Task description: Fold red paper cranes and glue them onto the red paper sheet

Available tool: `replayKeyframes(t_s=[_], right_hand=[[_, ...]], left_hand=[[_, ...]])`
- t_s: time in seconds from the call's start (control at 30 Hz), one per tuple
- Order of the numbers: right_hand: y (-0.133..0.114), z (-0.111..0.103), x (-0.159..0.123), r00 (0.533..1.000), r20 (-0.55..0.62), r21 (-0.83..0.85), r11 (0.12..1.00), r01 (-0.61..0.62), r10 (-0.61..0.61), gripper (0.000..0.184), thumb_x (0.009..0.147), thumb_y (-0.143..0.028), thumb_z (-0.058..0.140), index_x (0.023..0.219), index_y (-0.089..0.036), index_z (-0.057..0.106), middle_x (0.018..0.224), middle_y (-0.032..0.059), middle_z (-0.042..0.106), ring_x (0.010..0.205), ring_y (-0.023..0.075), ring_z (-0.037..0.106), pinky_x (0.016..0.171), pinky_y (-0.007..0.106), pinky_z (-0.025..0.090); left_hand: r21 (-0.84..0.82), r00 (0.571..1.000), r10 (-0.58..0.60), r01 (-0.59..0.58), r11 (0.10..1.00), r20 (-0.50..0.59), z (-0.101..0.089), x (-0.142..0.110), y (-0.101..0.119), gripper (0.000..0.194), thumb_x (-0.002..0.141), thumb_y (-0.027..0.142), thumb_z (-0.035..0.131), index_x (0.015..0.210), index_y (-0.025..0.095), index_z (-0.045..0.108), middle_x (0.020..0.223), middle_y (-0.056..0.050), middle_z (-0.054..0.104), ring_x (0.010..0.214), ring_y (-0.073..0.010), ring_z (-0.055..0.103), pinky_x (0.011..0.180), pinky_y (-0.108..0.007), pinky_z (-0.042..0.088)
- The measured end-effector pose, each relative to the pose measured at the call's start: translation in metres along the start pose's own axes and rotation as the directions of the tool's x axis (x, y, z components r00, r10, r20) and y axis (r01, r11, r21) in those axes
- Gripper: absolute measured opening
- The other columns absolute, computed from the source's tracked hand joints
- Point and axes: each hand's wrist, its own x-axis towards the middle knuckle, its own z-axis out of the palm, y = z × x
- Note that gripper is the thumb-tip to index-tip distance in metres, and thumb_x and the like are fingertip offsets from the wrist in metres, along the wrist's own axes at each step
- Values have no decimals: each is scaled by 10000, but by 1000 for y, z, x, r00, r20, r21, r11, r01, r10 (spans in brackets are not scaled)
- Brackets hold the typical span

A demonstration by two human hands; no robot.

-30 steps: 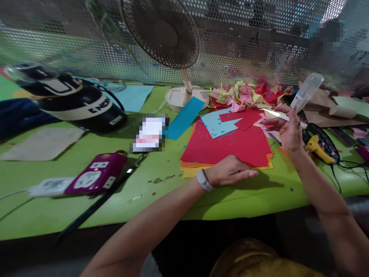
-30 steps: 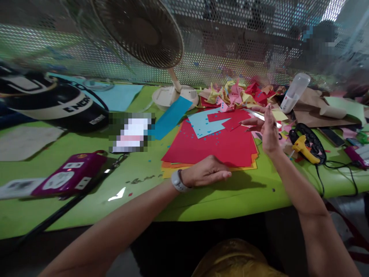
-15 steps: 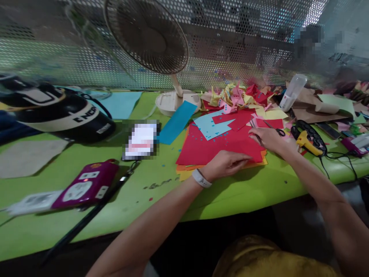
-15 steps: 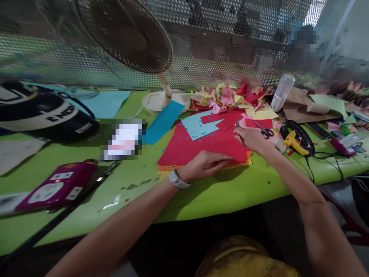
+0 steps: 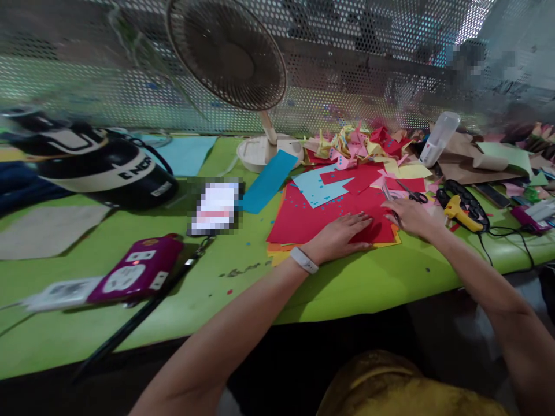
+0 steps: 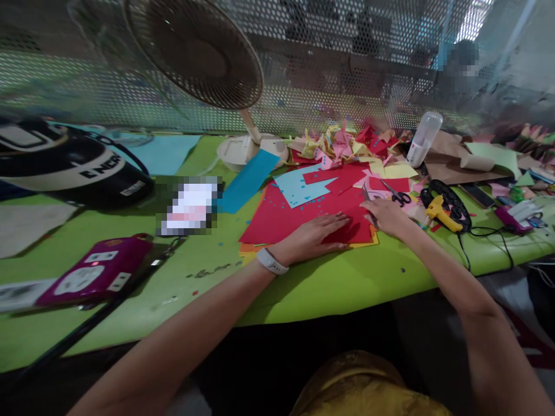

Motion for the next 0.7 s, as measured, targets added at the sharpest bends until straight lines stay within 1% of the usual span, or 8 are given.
replayKeyframes(t_s=[0.07,0.2,0.27,0.33,0.43,0.53,0.6,0.7], right_hand=[[-1,1,-3,997,18,60,996,72,-73,419,944,-364,591,1302,-150,622,1265,186,686,1162,314,652,986,468,500],[-6,6,-11,980,76,147,974,171,-184,703,857,-572,662,1425,-180,528,1382,181,621,1261,336,595,1060,522,456],[-10,10,-14,975,98,148,972,185,-200,810,833,-620,664,1483,-180,463,1435,195,574,1308,349,558,1084,551,431],[-12,15,-17,976,99,127,975,183,-196,837,844,-622,649,1509,-165,426,1471,203,535,1343,349,529,1108,555,412],[-12,21,-18,976,90,87,978,189,-196,703,905,-486,633,1490,-140,454,1472,193,538,1340,331,538,1125,531,412],[-10,23,-18,976,66,57,977,205,-209,479,930,-221,574,1408,-182,565,1380,146,634,1268,287,605,1102,508,447],[-9,23,-17,976,33,68,975,211,-213,454,916,-108,514,1340,-219,633,1286,126,697,1192,261,653,1060,499,486],[-6,22,-16,973,-17,108,967,231,-231,447,906,-71,486,1266,-238,691,1200,127,735,1122,258,686,994,493,531]], left_hand=[[24,998,-34,33,999,52,1,0,0,718,969,616,446,1520,158,396,1570,-175,416,1461,-284,384,1175,-420,328],[43,994,-57,53,998,95,2,0,1,740,992,637,335,1528,127,376,1598,-175,363,1497,-278,315,1203,-411,272],[41,991,-57,52,998,121,2,0,3,786,992,658,284,1551,107,326,1617,-181,312,1518,-273,262,1228,-423,209],[35,987,-67,63,997,143,2,0,3,822,985,679,259,1568,100,280,1632,-178,269,1530,-260,224,1243,-414,154],[18,984,-89,87,996,155,4,0,2,835,983,685,246,1579,100,249,1644,-164,243,1536,-244,204,1247,-393,131],[1,984,-96,97,995,147,4,0,1,820,986,681,240,1584,119,244,1645,-148,256,1535,-237,209,1244,-393,144],[-3,984,-101,103,995,144,4,0,1,806,988,677,242,1588,139,239,1647,-139,255,1537,-235,204,1243,-397,147],[18,978,-133,131,991,160,3,0,1,819,981,691,235,1589,144,240,1654,-144,221,1546,-249,163,1248,-424,108]])
